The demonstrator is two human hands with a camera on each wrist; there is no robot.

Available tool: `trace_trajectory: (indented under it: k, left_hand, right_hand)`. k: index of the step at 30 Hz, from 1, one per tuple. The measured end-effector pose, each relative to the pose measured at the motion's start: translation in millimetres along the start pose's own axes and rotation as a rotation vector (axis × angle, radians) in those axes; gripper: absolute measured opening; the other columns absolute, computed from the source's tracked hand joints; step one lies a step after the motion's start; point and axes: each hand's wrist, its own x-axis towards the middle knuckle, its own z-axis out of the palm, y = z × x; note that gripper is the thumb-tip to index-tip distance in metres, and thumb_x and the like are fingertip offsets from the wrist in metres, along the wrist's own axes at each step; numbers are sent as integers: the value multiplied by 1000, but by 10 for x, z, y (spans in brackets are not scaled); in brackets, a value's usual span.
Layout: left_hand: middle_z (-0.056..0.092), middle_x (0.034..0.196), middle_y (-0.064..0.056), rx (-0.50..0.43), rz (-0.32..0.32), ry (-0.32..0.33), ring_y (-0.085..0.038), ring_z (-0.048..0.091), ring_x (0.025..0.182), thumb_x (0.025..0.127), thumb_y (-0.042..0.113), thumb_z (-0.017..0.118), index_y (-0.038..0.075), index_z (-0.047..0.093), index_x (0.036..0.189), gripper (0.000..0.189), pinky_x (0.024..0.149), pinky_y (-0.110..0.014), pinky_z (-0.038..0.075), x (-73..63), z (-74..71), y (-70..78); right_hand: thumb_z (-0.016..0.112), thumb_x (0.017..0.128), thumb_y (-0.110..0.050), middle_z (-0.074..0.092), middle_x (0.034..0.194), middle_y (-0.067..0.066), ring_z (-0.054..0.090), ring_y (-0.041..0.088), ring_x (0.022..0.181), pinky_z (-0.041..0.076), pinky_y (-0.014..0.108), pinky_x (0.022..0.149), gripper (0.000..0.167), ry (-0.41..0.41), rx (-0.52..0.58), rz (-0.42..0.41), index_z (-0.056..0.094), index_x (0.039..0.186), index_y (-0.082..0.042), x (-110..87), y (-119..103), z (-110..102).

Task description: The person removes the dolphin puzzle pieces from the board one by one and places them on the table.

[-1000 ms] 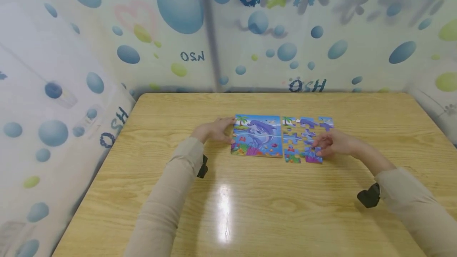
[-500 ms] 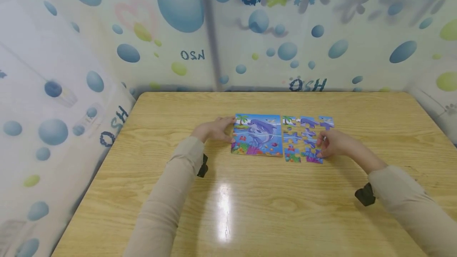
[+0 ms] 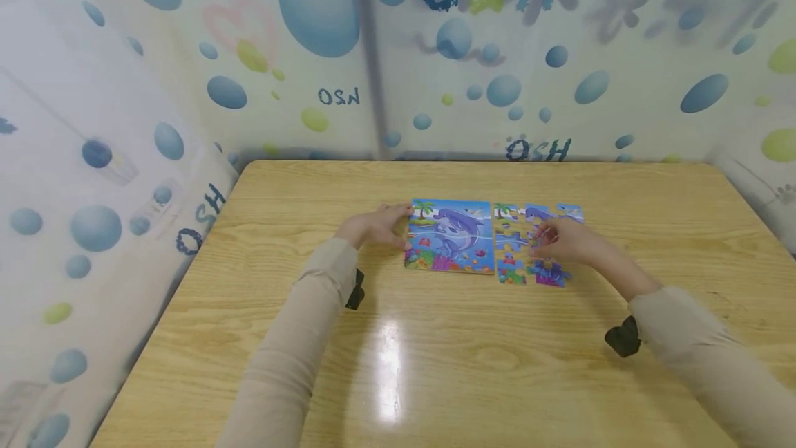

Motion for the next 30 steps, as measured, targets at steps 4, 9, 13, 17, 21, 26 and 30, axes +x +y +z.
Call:
trace_trajectory:
  k: [4, 9, 13, 17, 21, 26, 30]
  left_hand:
    - [3, 156, -2, -8, -4, 3, -31, -4, 142, 85, 31, 63, 15, 14, 147, 81, 115, -52, 3, 0, 1, -5]
    - [3, 156, -1, -20, -7, 3, -28, -5, 143, 84, 31, 64, 16, 15, 147, 81, 116, -50, 2, -6, 9, -8]
    - [4, 156, -1, -21, -2, 9, -28, -3, 143, 84, 30, 64, 16, 16, 147, 81, 116, -51, 4, -3, 12, -14]
    - [4, 156, -1, -31, 1, 7, -27, -3, 143, 84, 29, 64, 16, 16, 147, 81, 116, -50, 4, -1, 12, -11]
    - [4, 156, -1, -35, 1, 10, -26, -2, 143, 84, 29, 64, 16, 16, 147, 81, 116, -49, 4, -4, 13, -13]
    - [4, 156, -1, -31, 0, 10, -26, -1, 143, 84, 29, 64, 15, 16, 147, 80, 116, -49, 5, -13, 14, -5]
    - [5, 156, -1, -29, 1, 13, -26, 0, 143, 84, 28, 64, 15, 17, 147, 80, 116, -49, 6, -22, 8, 9]
  right_hand:
    - [66, 83, -28, 59, 100, 17, 57, 27, 89, 51, 36, 74, 43, 59, -4, -30, 56, 110, 4, 87, -158, 71]
    - [67, 82, -27, 57, 112, 22, 54, 35, 103, 49, 45, 88, 49, 30, 9, -112, 54, 118, 5, 215, -312, 201]
    - [68, 81, -30, 56, 118, 23, 53, 37, 111, 46, 47, 94, 55, -4, 2, -168, 52, 121, 5, 288, -413, 291]
    - [70, 80, -30, 55, 121, 24, 52, 38, 112, 46, 46, 95, 59, -10, 5, -192, 50, 123, 6, 340, -492, 342]
    - [71, 79, -28, 54, 122, 25, 50, 39, 114, 45, 47, 96, 60, -11, -10, -198, 50, 122, 8, 392, -542, 384]
    - [72, 78, -30, 53, 116, 26, 51, 38, 108, 46, 47, 93, 59, -21, -108, -201, 52, 117, 10, 408, -607, 421]
    - [74, 76, -28, 51, 114, 23, 50, 33, 104, 46, 45, 92, 57, -38, -140, -144, 52, 114, 7, 398, -684, 427]
